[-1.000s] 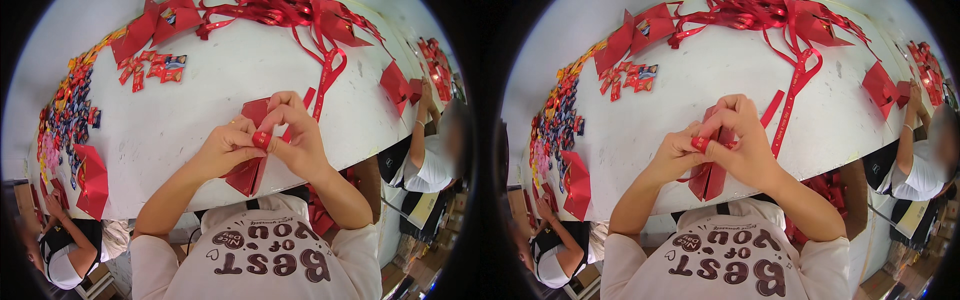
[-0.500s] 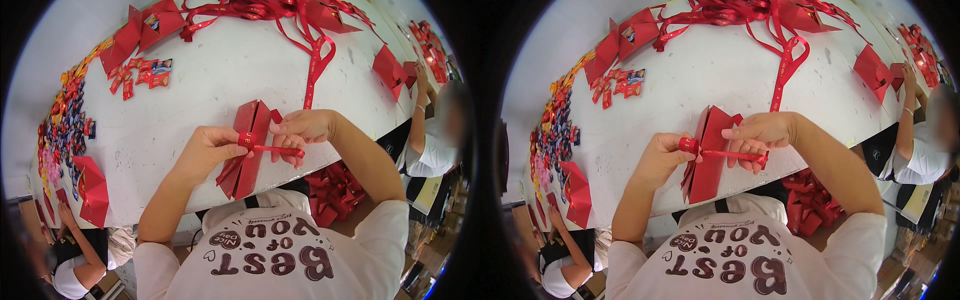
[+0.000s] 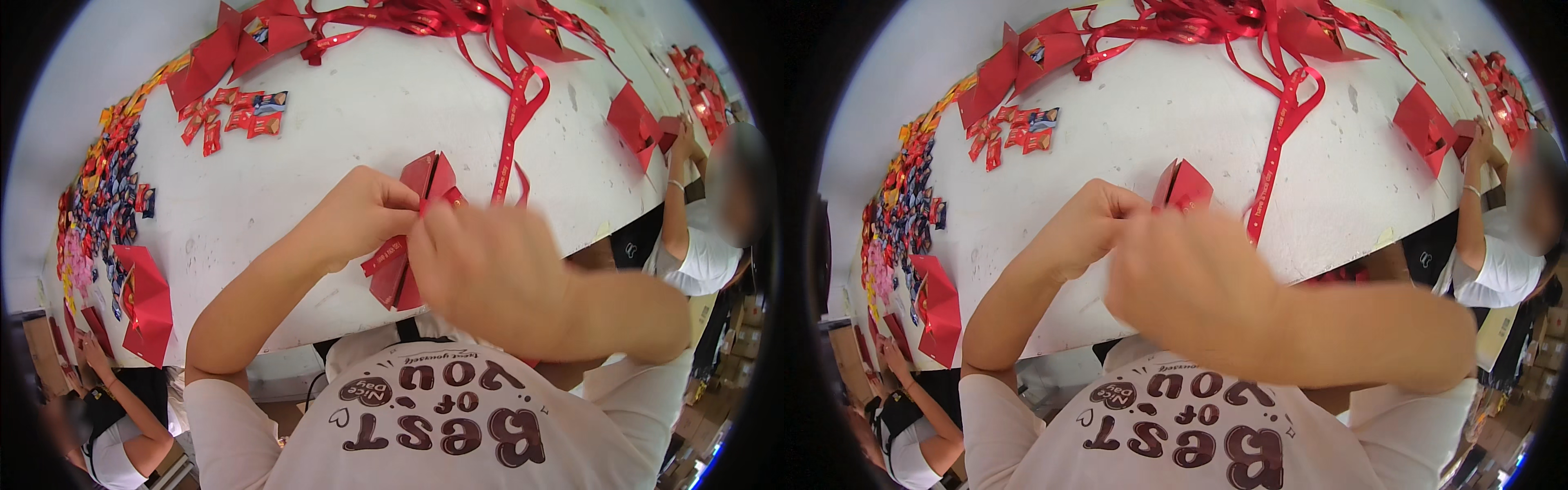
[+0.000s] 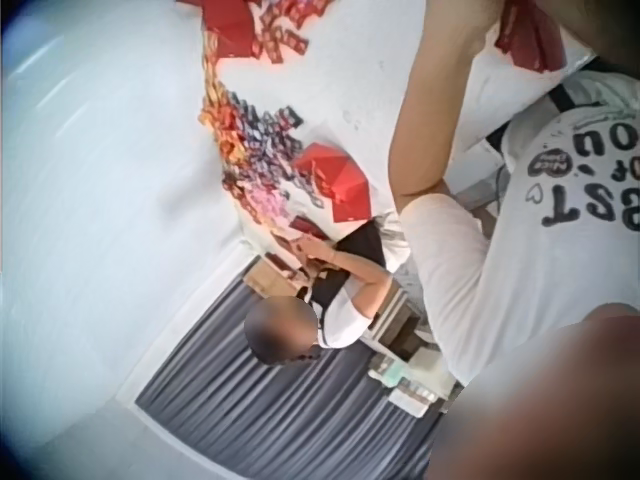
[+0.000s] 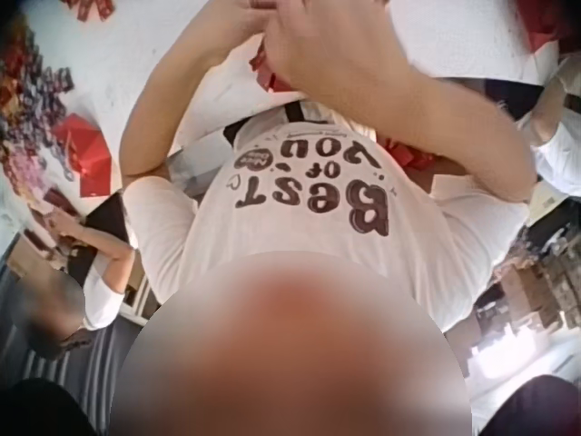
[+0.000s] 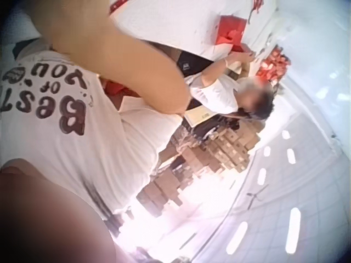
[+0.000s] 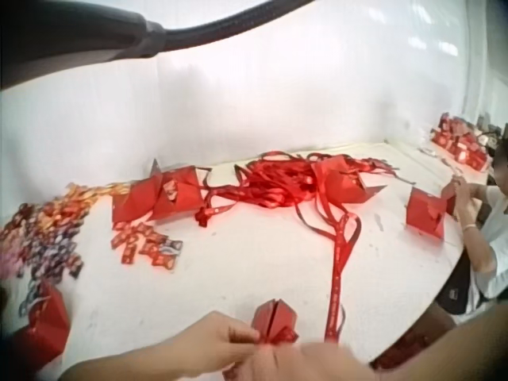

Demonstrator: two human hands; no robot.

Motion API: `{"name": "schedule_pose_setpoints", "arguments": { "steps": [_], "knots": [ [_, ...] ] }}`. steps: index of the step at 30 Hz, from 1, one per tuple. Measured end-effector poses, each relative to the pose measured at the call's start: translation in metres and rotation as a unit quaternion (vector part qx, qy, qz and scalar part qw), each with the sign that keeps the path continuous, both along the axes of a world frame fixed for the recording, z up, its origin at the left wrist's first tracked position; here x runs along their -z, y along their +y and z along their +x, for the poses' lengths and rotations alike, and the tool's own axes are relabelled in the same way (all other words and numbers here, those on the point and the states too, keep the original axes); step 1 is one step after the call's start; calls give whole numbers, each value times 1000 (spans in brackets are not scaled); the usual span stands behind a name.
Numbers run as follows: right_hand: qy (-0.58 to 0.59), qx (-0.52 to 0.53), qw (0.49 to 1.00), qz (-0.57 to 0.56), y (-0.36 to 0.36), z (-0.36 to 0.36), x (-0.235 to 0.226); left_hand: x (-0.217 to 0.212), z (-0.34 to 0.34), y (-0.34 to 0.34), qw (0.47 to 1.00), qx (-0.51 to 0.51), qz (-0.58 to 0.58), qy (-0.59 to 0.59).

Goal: The person assembles small red origami-style gift boxes by folding paper, inserting wrapped candies, and tying red ribbons around each box. The finished boxes are placed on the table alongside other completed units.

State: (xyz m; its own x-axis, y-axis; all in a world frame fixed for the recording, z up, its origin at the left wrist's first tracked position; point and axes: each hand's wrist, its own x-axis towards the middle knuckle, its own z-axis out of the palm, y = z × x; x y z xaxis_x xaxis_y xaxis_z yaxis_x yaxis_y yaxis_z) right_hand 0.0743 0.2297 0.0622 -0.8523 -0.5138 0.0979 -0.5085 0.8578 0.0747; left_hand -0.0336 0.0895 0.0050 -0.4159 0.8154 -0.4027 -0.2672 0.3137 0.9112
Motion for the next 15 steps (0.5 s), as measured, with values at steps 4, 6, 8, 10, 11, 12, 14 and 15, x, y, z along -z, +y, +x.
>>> {"name": "schedule_pose_setpoints", "arguments": {
  "steps": [4,6,8,10,11,12,14,15],
  "knots": [
    [249,71,965,-53,-5,25,61,9,2,-6,994,-31,53,-93],
    [204,67,971,-104,1,34,76,11,4,-9,992,-26,83,-93],
    [166,62,970,-167,6,37,80,12,7,-10,997,-7,58,-44],
    [77,136,896,-415,10,39,74,11,10,-10,998,-2,28,47],
    [63,141,838,-523,13,38,71,11,13,-10,994,-6,11,111],
    [-6,228,729,-646,13,37,68,12,17,-9,985,-9,-8,173],
    [-95,239,660,-705,17,30,68,13,26,-7,942,-10,-31,335],
    [-104,241,641,-721,17,28,70,14,32,-5,910,-9,-42,413]
  ]
}}
